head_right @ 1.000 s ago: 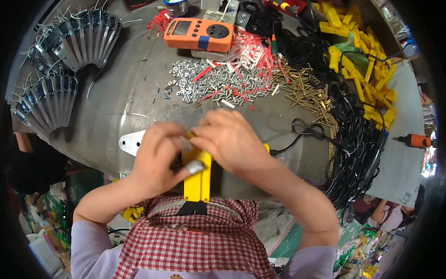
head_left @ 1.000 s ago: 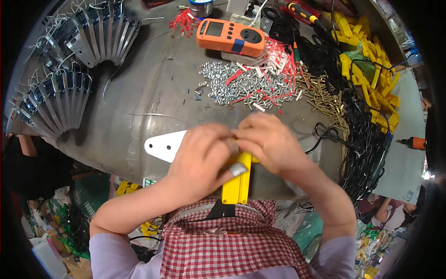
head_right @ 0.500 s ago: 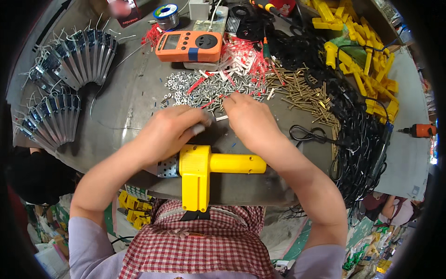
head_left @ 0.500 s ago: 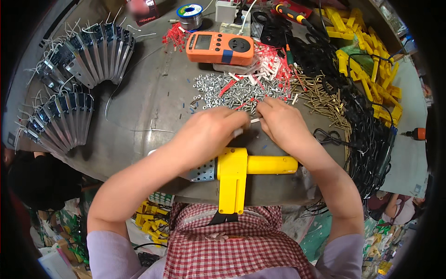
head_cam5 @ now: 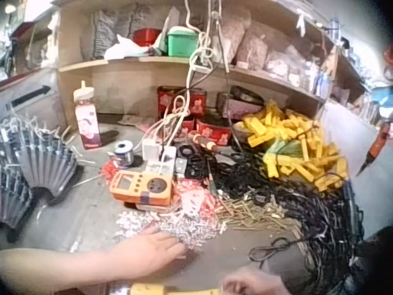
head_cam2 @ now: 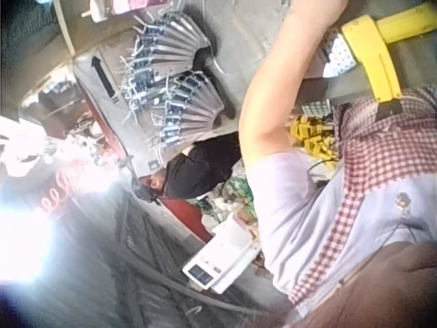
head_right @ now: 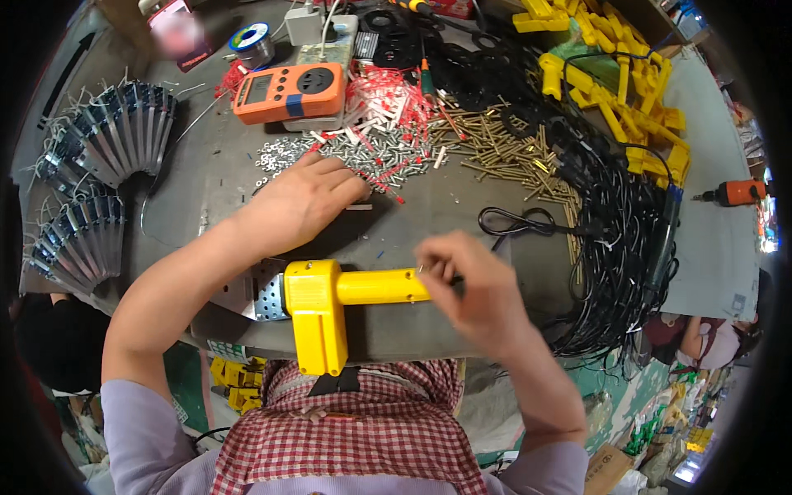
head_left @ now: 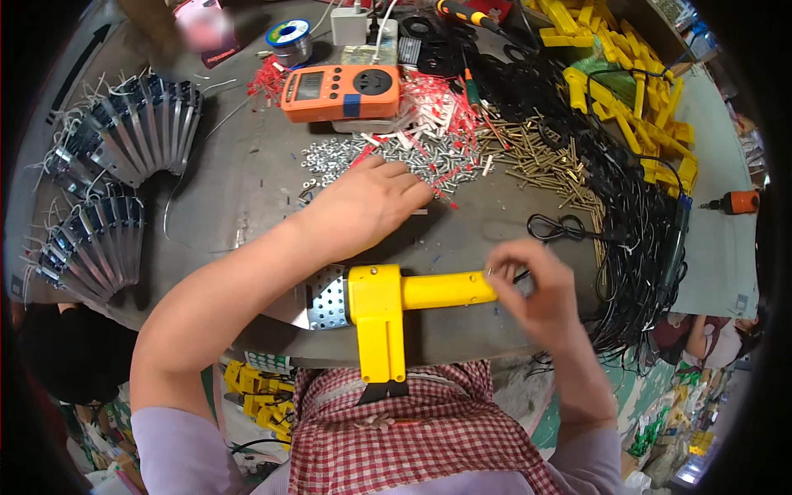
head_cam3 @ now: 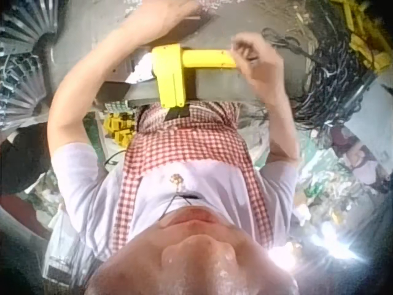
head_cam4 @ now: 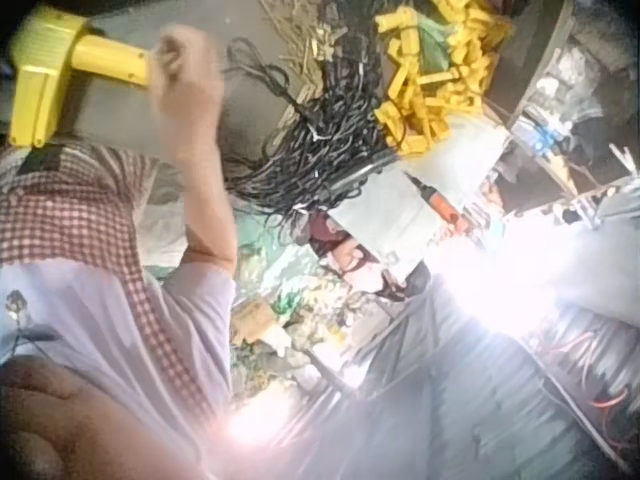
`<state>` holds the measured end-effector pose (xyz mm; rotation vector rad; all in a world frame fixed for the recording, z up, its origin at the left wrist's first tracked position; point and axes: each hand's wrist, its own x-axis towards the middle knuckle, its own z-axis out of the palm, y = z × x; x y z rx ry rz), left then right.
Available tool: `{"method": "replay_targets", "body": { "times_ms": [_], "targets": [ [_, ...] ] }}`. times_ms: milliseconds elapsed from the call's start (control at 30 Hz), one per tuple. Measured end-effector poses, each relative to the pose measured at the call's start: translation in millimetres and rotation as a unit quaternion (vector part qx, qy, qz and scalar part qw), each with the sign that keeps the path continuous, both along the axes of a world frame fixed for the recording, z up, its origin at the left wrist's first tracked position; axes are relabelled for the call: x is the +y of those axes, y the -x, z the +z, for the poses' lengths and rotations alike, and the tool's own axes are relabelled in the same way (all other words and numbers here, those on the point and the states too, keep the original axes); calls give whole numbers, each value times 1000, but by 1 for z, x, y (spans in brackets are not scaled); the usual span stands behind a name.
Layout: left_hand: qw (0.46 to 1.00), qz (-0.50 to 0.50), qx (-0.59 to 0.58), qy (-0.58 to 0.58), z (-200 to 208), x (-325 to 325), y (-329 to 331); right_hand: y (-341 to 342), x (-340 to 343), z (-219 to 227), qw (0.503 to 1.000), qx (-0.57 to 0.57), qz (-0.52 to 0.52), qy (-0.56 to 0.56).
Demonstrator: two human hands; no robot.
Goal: The person connects and solders wires to a metal tool component, fits the assembly into a plastic handle housing, and secures the housing halves together with screws using an electric screwdriver.
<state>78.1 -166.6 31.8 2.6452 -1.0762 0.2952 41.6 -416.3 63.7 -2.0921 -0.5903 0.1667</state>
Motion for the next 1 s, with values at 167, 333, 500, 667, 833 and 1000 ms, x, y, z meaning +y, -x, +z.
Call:
{"method": "replay_targets", "body": {
  "times_ms": [167,333,500,667,833,1000],
  "targets": [
    [948,8,272,167,27,-31,15,30,-10,-15,963,-238,88,96],
    [879,-75,412,228,28,-50,4,37,-11,-22,960,-251,75,103],
    [861,-61,459,212,17,-58,-3,37,-2,-38,960,-273,36,58],
    [915,-1,345,211,17,-66,24,40,-9,-54,950,-308,4,40],
    [981,2,100,168,16,-72,73,42,-17,-49,954,-298,-6,20],
    [991,64,90,78,5,-83,70,-14,-39,-21,972,-202,52,104]
  ]
}}
